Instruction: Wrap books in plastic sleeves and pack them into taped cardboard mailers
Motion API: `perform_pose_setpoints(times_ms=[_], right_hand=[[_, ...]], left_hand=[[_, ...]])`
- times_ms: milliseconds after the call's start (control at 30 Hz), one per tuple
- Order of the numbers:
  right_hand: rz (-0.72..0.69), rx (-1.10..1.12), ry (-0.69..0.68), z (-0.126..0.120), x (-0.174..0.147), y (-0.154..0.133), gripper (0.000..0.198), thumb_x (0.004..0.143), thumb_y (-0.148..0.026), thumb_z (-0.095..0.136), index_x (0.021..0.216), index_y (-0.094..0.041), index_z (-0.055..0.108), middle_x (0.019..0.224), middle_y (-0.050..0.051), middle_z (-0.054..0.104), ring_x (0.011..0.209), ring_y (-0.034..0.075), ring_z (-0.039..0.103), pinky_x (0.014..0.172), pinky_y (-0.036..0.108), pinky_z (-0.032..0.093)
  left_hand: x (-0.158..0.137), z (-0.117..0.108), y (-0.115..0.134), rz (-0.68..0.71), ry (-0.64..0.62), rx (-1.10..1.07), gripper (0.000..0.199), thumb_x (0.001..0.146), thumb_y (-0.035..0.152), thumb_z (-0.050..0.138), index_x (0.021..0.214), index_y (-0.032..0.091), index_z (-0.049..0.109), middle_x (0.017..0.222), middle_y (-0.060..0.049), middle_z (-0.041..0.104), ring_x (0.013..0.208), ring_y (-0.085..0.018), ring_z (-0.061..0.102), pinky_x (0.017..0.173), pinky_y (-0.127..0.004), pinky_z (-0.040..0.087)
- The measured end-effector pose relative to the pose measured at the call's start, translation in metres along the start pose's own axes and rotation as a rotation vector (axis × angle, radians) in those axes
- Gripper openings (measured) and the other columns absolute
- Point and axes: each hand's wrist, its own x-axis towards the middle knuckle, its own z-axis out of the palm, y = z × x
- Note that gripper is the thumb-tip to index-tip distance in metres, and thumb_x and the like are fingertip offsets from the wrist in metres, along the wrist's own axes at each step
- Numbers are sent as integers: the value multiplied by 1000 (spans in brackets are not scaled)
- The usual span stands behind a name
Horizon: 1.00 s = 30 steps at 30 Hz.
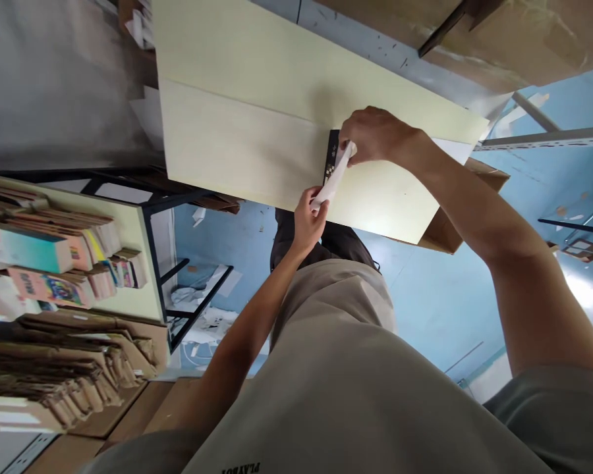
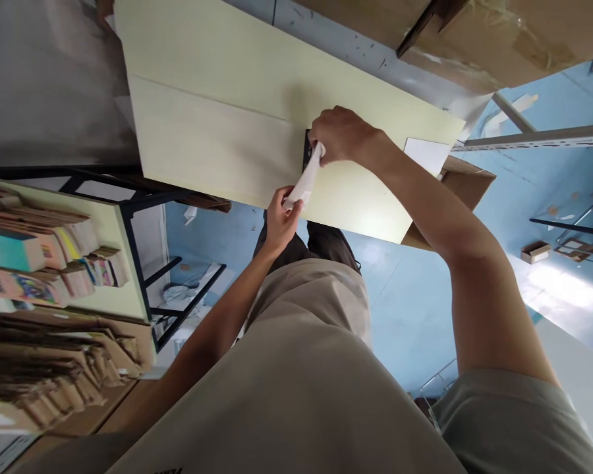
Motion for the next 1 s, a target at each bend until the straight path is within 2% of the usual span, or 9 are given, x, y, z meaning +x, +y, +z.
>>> perform_pose_setpoints(times_ms=[100, 133, 267, 433, 567, 667, 800, 900, 1000], right_hand=[[-170, -275, -381, -10, 14, -26, 49, 105, -57, 94, 90, -16, 72, 96, 4, 74, 133, 33, 73, 130, 59, 51], [-179, -305, -400, -12, 18, -33, 50, 104, -59, 94, 94, -16, 73, 100, 5, 74, 135, 34, 71, 128, 57, 52], [-63, -120, -277, 4, 34, -50, 41, 102, -54, 98, 100, -21, 73, 106, 7, 78, 127, 35, 75, 120, 58, 60], [-7, 21, -175, 58, 48, -53, 33, 99, -53, 97, 108, -29, 79, 111, 6, 84, 123, 36, 77, 122, 62, 64], [-75, -66, -150, 90, 49, -56, 22, 102, -40, 92, 115, -27, 80, 125, 8, 82, 134, 34, 75, 133, 59, 60], [-39, -83, -94, 105, 48, -59, 15, 110, -36, 82, 111, -21, 78, 137, 12, 77, 147, 32, 69, 141, 54, 52], [19, -156, -110, 112, 47, -68, 1, 110, -16, 76, 110, -16, 75, 149, 15, 70, 156, 36, 65, 140, 61, 52], [59, -199, -112, 111, 40, -79, 22, 105, -4, 72, 122, -17, 76, 156, 18, 68, 159, 40, 62, 137, 67, 57], [58, -236, -77, 111, 23, -89, 46, 104, 5, 58, 144, -12, 72, 167, 24, 63, 162, 41, 57, 133, 67, 60]], left_hand=[[-1, -12, -10, -110, 116, -79, 43, 109, 62, 81, 125, 26, 66, 131, -14, 83, 121, -29, 84, 100, -39, 73], [0, -13, -14, -155, 153, -104, 46, 109, 66, 80, 125, 26, 64, 129, -14, 82, 121, -29, 84, 99, -39, 74], [4, -15, -31, -298, 290, -249, 41, 115, 62, 73, 129, 27, 57, 132, -14, 80, 126, -26, 84, 103, -40, 75], [19, -19, -49, -367, 359, -250, 25, 120, 50, 65, 129, 28, 58, 128, -12, 81, 122, -23, 86, 108, -42, 75], [31, -45, -55, -359, 179, 175, 37, 120, 62, 58, 128, 26, 65, 108, -14, 84, 105, -34, 90, 103, -53, 74], [40, -76, -50, -329, 56, 516, 39, 112, 65, 67, 108, 27, 68, 98, -20, 85, 124, -49, 86, 117, -68, 64], [72, -106, -33, -185, 50, 686, 31, 107, 55, 71, 107, 24, 73, 127, -30, 84, 148, -53, 75, 132, -73, 54], [111, -110, -20, 66, 8, 615, 38, 105, 41, 73, 137, 21, 76, 167, -27, 69, 173, -45, 54, 148, -66, 41], [144, -106, -14, 203, -157, 572, 45, 103, 32, 75, 146, 23, 76, 184, -18, 57, 186, -37, 37, 155, -60, 30]])
